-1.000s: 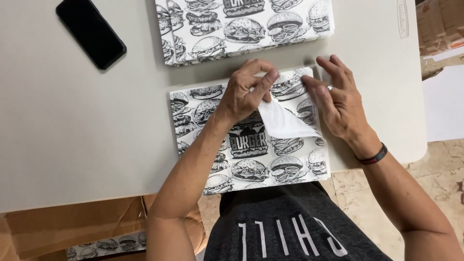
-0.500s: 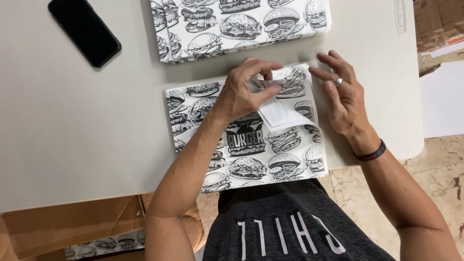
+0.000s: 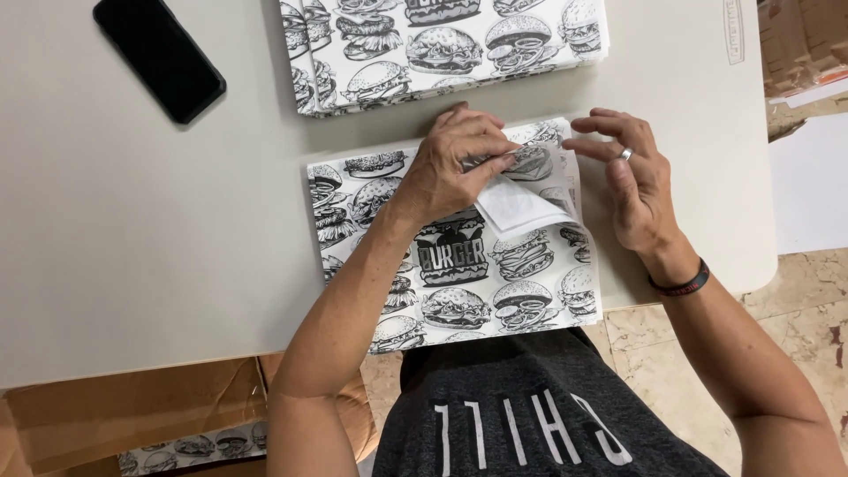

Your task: Folding printed paper sheets into smaller squares and stacking them on a table.

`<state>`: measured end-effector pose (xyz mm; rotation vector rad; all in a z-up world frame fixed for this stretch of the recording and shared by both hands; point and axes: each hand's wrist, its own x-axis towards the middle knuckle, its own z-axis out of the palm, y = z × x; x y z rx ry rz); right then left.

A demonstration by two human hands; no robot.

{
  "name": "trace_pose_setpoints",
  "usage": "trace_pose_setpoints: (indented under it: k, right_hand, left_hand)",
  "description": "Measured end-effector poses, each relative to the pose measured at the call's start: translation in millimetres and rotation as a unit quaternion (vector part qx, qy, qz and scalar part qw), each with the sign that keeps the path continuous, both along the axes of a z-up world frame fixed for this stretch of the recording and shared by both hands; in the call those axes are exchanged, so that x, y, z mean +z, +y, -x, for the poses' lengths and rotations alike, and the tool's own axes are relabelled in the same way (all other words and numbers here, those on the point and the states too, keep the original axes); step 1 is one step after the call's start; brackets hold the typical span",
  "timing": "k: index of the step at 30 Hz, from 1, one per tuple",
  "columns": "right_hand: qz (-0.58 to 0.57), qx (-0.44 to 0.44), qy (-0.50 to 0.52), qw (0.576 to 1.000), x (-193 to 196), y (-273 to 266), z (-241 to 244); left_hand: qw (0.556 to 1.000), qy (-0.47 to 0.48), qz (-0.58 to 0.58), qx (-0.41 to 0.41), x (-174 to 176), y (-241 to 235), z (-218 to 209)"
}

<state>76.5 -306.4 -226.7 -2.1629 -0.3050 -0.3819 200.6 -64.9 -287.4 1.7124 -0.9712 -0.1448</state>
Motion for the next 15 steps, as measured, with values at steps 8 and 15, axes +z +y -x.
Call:
trace_pose_setpoints:
  k: [8, 15]
  right_hand:
    - [-0.008, 0.005, -0.013, 1.000, -5.5, 8.1, -1.9]
    - [-0.017, 0.118, -0.015, 0.993, -4.0, 5.7, -0.9]
  left_hand:
    - [1.000, -0.008, -0.019, -0.010, 8.8, 3.5, 1.3]
    - [0.999, 0.029, 0.028, 0.005, 7.4, -0.9, 2.2]
